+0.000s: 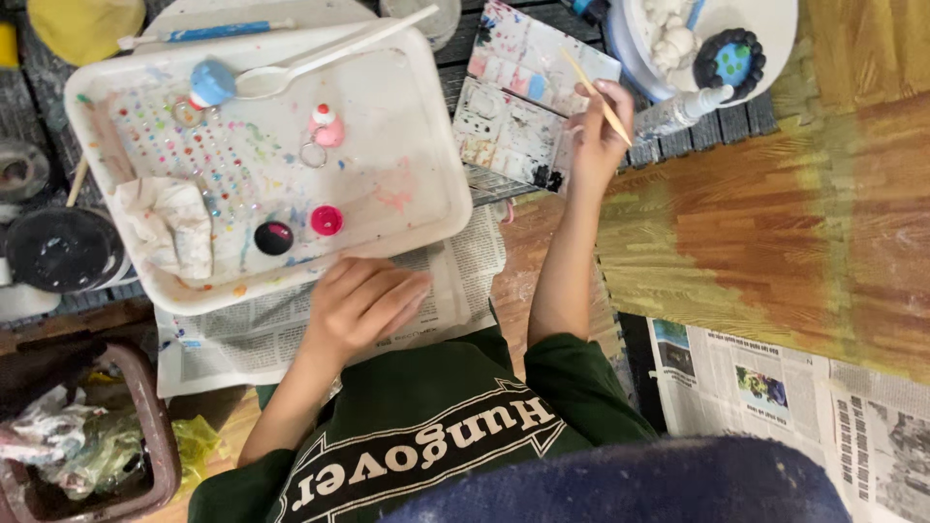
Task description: The person paints small figurines using a brush and various paint colors. They mix paints on a palette, apply paint to the figurines, and occasionally clean the brush in a water container.
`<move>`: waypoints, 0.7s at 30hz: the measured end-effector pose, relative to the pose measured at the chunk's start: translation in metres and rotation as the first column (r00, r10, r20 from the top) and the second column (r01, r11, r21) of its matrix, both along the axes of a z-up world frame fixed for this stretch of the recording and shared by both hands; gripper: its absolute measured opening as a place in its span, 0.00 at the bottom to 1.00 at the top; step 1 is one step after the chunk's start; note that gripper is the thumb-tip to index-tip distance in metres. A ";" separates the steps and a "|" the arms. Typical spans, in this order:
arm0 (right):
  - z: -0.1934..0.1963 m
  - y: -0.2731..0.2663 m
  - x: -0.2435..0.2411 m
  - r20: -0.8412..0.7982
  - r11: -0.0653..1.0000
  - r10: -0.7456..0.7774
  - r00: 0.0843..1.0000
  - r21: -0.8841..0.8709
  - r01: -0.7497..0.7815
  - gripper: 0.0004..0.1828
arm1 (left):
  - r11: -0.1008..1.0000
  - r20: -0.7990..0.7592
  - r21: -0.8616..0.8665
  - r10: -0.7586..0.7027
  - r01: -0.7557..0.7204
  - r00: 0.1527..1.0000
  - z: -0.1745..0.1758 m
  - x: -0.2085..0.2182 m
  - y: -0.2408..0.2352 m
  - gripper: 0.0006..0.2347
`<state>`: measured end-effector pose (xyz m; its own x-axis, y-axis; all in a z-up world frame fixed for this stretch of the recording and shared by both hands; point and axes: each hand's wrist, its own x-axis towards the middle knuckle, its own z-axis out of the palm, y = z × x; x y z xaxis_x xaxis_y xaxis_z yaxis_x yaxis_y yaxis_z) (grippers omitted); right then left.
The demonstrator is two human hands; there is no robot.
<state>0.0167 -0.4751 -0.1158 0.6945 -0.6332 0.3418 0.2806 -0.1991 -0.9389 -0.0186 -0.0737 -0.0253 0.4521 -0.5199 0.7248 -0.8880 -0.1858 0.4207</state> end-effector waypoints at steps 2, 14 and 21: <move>-0.001 0.015 -0.010 -0.034 0.948 0.000 0.999 0.318 0.011 0.09 | 0.995 0.101 -0.067 0.080 -0.074 0.992 -0.004 -0.001 0.017 0.12; 0.030 0.110 -0.036 0.218 0.496 0.364 0.906 0.778 -0.387 0.12 | 0.791 -0.142 0.317 0.586 -0.524 0.798 0.019 0.012 0.048 0.24; 0.040 0.181 -0.048 0.278 0.875 0.405 0.871 0.158 -0.457 0.03 | 0.781 -0.124 0.341 0.590 -0.524 0.798 0.017 0.013 0.040 0.21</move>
<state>-0.0310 -0.2941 -0.0763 0.8330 -0.3635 0.4170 0.5039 0.1874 -0.8432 -0.0060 -0.0333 -0.0083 0.8488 -0.2893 0.4426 -0.4863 -0.7558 0.4385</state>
